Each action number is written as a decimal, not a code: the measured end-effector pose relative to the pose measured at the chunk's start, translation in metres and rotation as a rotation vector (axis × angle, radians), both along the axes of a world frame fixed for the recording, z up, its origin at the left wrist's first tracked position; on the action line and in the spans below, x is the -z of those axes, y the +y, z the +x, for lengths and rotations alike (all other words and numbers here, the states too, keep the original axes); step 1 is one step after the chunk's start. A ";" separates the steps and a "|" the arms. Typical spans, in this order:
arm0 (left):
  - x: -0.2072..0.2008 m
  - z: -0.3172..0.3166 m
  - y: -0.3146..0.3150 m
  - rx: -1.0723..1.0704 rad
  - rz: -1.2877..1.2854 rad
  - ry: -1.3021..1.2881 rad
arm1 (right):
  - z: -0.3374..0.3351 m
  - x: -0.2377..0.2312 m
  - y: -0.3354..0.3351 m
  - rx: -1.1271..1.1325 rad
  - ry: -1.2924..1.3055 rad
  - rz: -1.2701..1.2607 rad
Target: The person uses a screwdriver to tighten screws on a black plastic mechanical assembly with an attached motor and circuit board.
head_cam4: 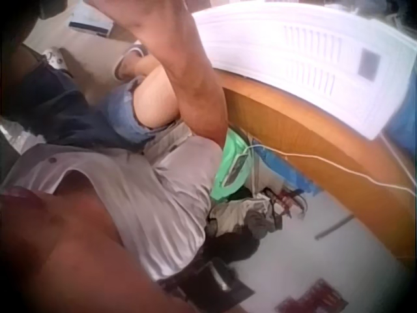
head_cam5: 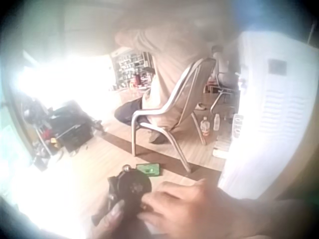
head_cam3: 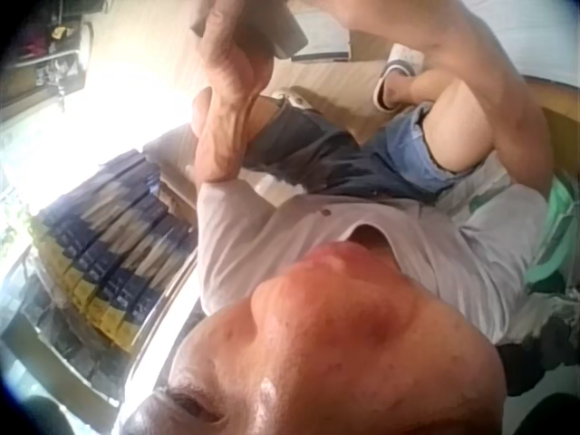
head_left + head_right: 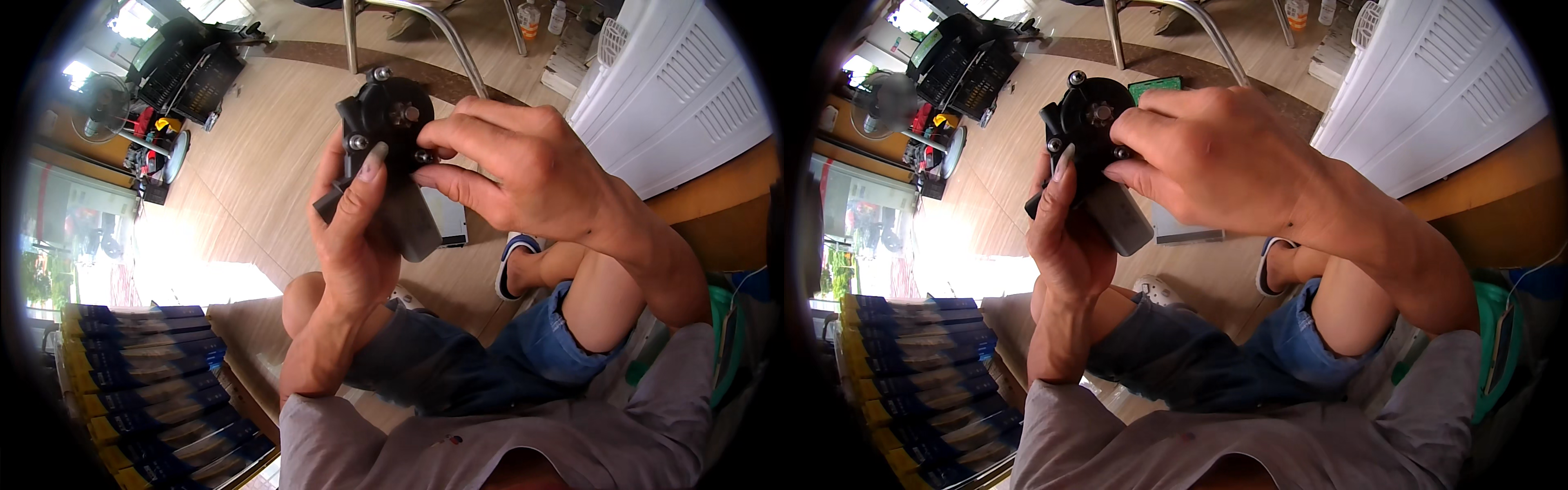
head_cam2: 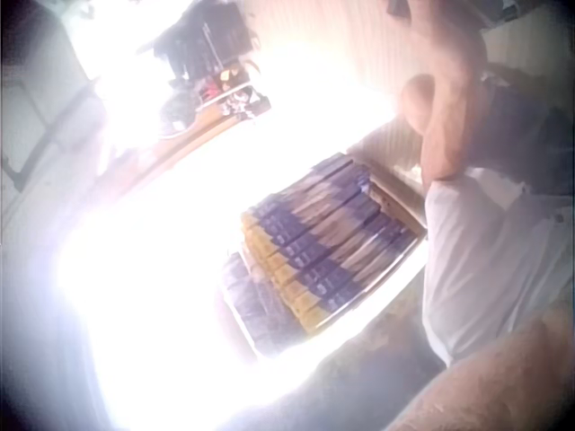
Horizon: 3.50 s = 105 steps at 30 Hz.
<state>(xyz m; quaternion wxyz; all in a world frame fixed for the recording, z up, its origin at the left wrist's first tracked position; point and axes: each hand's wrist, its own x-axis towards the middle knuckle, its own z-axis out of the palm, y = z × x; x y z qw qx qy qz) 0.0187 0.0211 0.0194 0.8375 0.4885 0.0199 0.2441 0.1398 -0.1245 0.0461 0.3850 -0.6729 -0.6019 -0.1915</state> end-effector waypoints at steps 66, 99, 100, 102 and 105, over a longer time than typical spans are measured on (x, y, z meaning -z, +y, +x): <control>-0.005 0.002 -0.008 0.009 0.034 0.129 | 0.006 -0.009 -0.002 -0.049 0.034 -0.025; 0.004 0.001 -0.015 -0.098 0.386 0.044 | -0.004 -0.007 -0.001 -0.089 0.214 0.036; 0.002 0.000 -0.015 -0.099 0.387 0.043 | -0.004 -0.007 -0.002 -0.075 0.231 0.033; -0.001 -0.003 -0.016 -0.079 0.350 0.090 | -0.002 -0.007 -0.004 -0.076 0.204 -0.017; 0.004 -0.002 -0.014 -0.097 0.377 0.060 | -0.002 -0.007 -0.002 -0.083 0.166 -0.035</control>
